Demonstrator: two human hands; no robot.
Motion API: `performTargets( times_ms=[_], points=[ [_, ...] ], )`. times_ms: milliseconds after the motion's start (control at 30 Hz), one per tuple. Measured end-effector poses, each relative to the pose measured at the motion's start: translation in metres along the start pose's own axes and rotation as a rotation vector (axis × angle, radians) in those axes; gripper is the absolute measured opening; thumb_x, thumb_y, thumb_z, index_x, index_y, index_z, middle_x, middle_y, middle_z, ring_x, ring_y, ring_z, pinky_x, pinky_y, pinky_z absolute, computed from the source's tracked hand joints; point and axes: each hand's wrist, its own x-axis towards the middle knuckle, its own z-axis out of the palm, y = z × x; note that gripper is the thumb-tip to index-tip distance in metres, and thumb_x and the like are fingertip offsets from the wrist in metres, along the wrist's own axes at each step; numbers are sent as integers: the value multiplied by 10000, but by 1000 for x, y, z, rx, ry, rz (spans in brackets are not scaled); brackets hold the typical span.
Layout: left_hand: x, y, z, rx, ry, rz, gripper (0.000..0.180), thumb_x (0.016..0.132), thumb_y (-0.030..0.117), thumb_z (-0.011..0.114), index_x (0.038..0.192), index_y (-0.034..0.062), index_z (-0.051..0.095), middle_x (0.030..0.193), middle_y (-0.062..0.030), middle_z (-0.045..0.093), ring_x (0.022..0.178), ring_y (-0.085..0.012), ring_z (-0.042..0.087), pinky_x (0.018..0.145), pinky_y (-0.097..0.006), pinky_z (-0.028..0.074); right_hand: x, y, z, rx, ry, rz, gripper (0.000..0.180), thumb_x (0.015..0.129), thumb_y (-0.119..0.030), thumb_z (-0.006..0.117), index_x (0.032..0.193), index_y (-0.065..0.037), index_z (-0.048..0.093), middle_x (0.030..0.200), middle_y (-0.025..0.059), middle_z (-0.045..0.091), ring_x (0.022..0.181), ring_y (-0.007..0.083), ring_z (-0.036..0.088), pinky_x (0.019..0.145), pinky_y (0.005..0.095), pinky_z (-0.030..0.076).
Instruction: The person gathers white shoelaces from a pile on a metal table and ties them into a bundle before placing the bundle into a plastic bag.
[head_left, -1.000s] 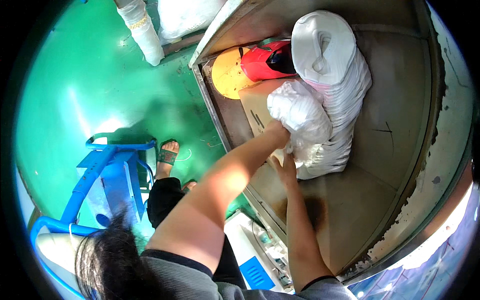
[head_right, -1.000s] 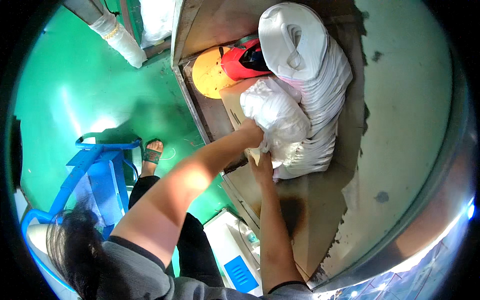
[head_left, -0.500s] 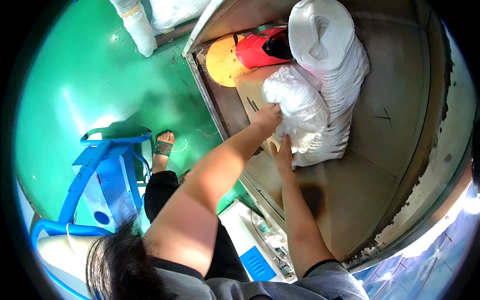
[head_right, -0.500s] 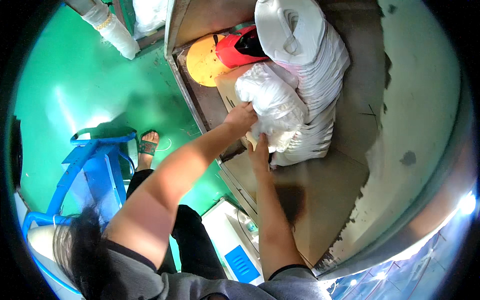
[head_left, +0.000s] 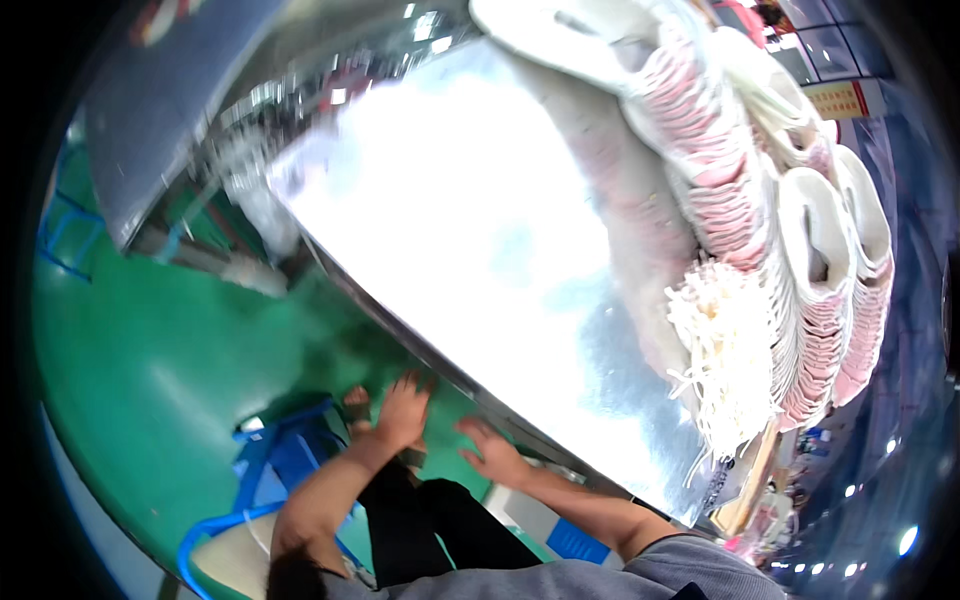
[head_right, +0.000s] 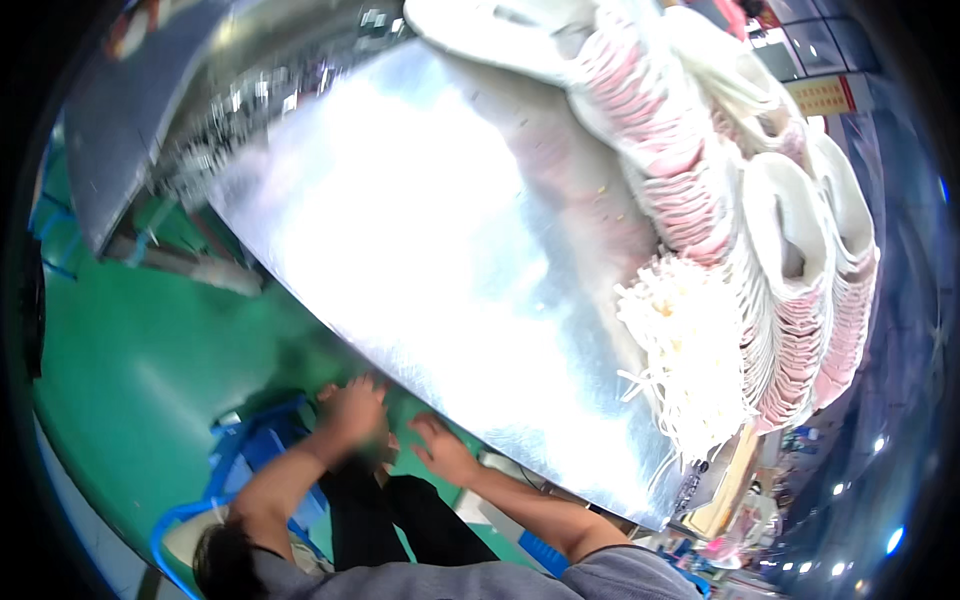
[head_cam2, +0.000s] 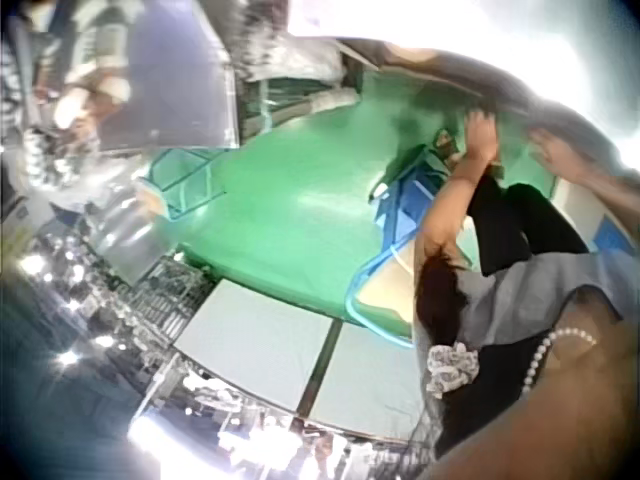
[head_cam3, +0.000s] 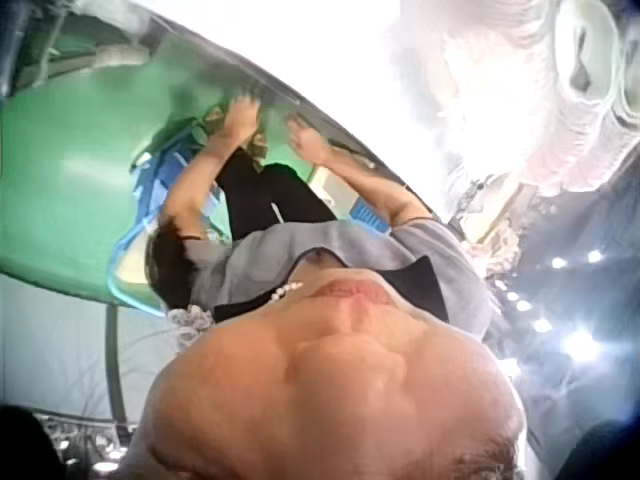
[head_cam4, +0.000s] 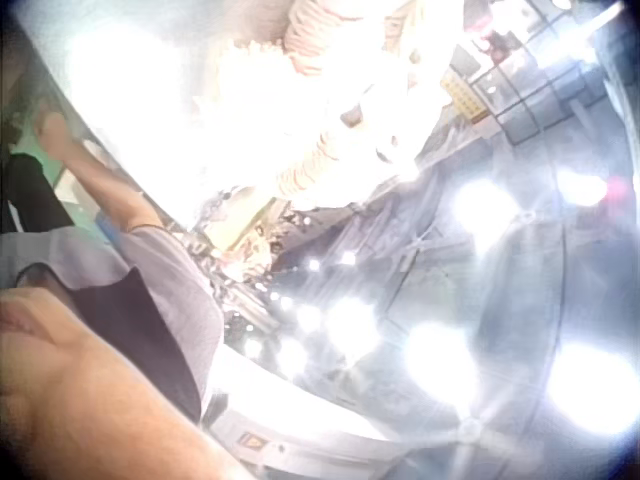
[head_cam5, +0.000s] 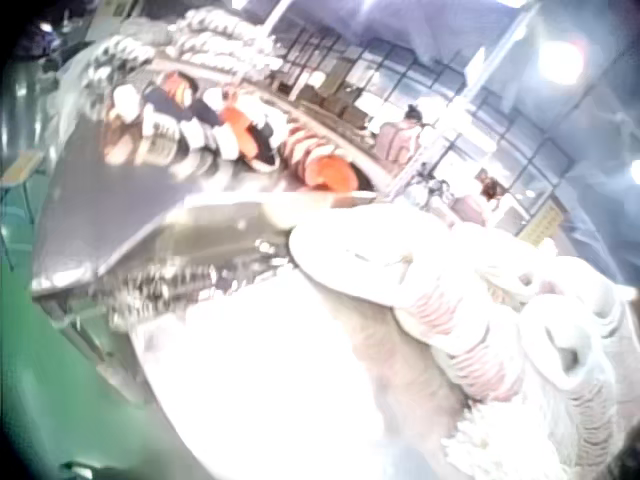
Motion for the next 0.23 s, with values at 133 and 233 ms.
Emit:
performTargets(
  times_ms=[133,233],
  points=[
    [-133,-57,40,158,-553,-279,266,770,206,576,971,51,655,1015,-179,617,1045,-323,554,899,-477,405,-67,-56,-54,-14,-120,-203,341,855,-149,568,1165,-32,486,1162,168,489,1037,345,525,880,382,449],
    [-189,-22,-49,578,-941,52,287,738,204,614,1009,132,676,1041,-110,650,1057,-293,569,1029,-634,205,-116,-68,-96,-18,-240,-216,297,851,-123,568,1129,-30,518,1127,151,514,1026,317,545,870,384,465]
  ],
)
